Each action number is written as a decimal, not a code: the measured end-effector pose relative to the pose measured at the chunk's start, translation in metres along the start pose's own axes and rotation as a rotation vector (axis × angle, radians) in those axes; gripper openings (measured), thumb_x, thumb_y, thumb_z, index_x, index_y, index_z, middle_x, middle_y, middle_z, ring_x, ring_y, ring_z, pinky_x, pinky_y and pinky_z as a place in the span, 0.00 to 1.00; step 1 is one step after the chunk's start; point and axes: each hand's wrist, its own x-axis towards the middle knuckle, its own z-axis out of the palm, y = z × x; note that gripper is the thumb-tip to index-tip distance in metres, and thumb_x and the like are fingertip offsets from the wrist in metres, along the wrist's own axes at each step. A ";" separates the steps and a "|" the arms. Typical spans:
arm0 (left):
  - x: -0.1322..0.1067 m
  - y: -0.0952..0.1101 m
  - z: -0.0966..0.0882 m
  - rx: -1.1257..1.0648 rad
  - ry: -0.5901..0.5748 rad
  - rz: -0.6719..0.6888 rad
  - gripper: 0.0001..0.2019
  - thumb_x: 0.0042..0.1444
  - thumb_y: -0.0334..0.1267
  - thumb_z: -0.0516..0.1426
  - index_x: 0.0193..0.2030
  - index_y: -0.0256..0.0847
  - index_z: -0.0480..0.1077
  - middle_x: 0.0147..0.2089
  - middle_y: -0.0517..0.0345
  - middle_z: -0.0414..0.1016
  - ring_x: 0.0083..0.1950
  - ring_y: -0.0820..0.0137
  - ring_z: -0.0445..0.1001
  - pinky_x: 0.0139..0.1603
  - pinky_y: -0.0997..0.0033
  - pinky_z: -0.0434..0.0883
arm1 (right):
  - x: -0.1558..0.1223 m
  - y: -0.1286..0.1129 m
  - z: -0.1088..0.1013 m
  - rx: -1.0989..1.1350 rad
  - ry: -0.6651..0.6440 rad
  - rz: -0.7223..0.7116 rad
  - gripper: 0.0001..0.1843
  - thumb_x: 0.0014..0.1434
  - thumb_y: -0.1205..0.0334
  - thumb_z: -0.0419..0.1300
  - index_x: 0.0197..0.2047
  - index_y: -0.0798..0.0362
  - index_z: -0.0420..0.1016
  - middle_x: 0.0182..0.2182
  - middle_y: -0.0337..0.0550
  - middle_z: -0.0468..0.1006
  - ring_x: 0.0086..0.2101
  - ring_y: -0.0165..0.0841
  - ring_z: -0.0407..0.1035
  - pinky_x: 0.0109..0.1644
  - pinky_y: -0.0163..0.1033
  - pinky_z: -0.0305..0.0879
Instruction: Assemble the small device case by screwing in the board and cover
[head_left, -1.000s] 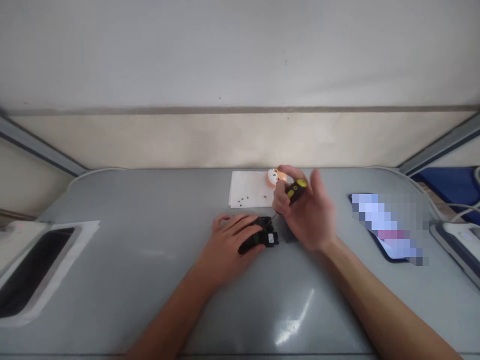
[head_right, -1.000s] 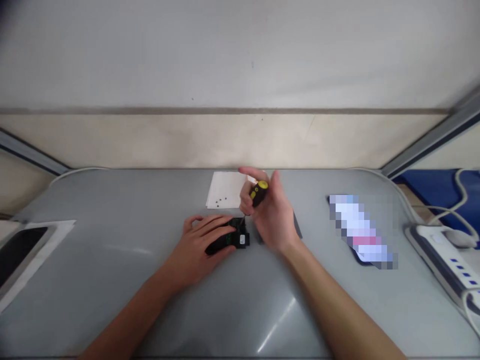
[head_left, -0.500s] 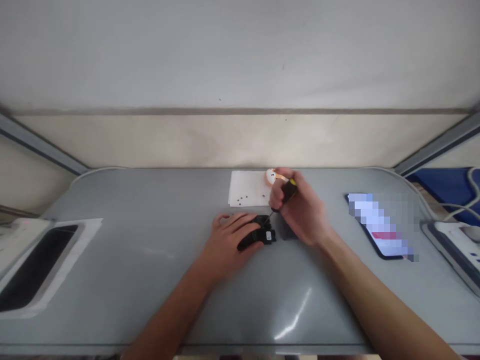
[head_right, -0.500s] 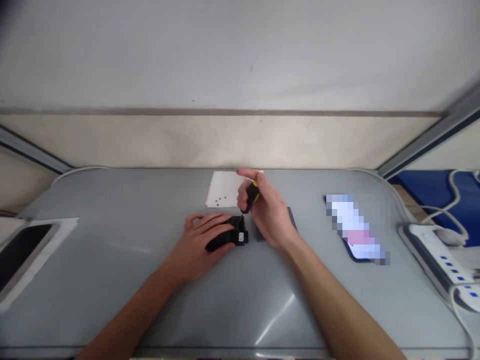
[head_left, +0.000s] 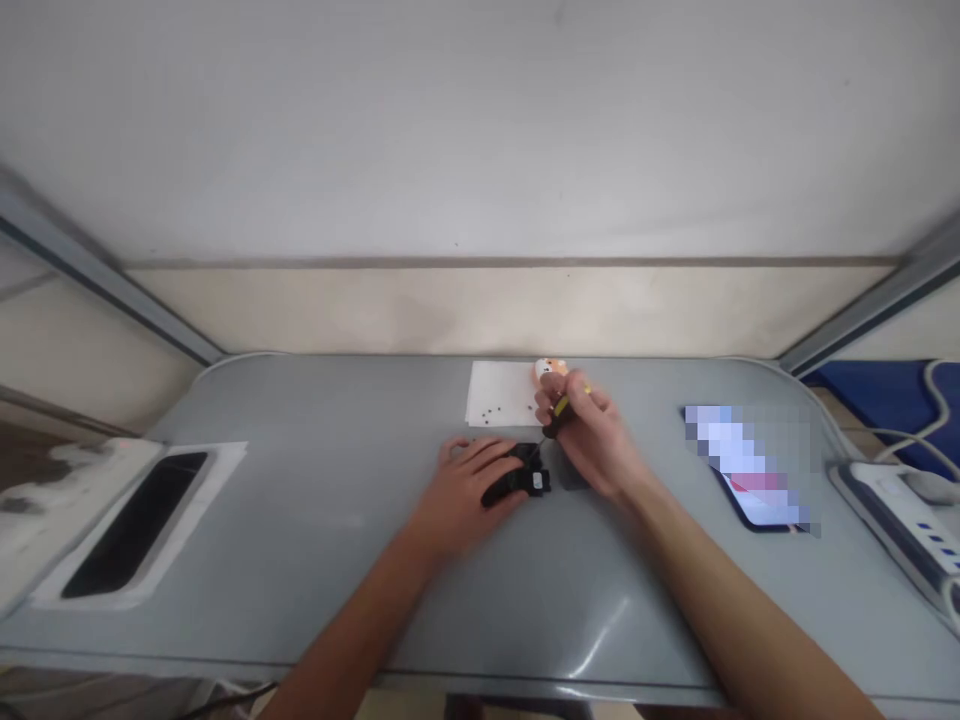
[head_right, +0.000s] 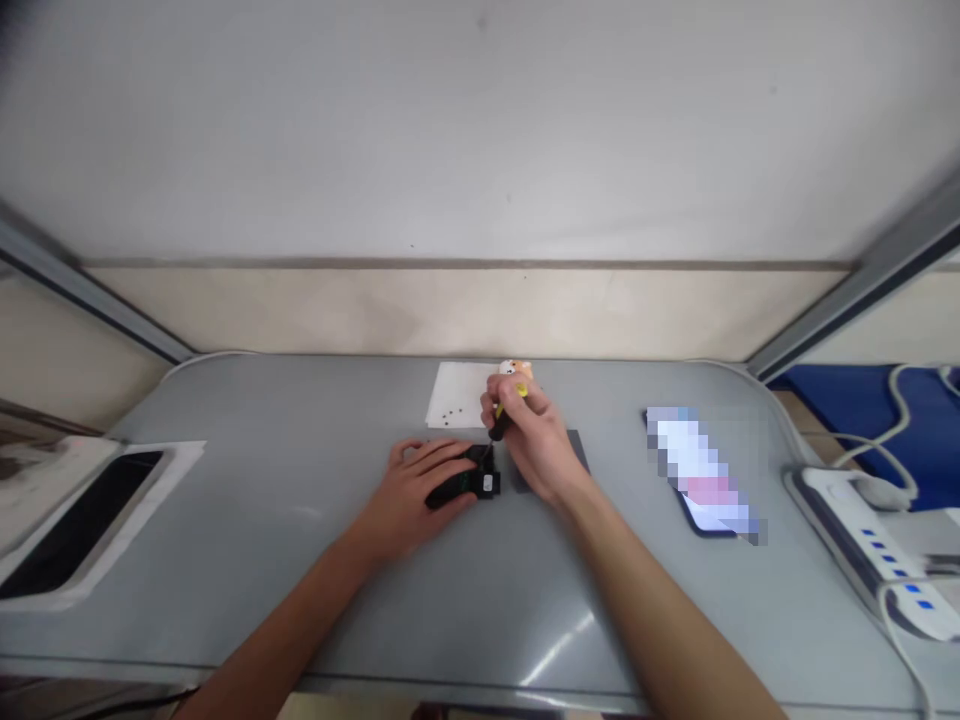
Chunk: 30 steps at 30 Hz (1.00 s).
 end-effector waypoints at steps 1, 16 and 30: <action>0.000 0.000 0.000 -0.002 0.001 -0.002 0.12 0.70 0.46 0.59 0.56 0.48 0.75 0.64 0.54 0.77 0.65 0.62 0.74 0.70 0.53 0.56 | -0.001 0.000 -0.001 0.004 -0.001 0.006 0.19 0.63 0.48 0.68 0.33 0.51 0.67 0.40 0.38 0.69 0.32 0.25 0.65 0.36 0.34 0.62; 0.001 -0.001 -0.001 0.008 -0.019 0.000 0.12 0.69 0.45 0.59 0.56 0.51 0.76 0.63 0.55 0.77 0.66 0.63 0.72 0.70 0.53 0.59 | -0.005 0.002 0.003 -0.064 -0.060 -0.006 0.20 0.57 0.47 0.72 0.36 0.48 0.67 0.35 0.38 0.71 0.32 0.30 0.68 0.36 0.38 0.64; 0.004 0.000 0.001 0.012 0.032 0.000 0.10 0.66 0.44 0.61 0.52 0.48 0.78 0.62 0.54 0.78 0.64 0.61 0.75 0.69 0.53 0.59 | -0.001 0.000 -0.001 -0.056 -0.053 -0.013 0.21 0.61 0.43 0.67 0.32 0.50 0.67 0.38 0.39 0.69 0.31 0.27 0.65 0.37 0.38 0.63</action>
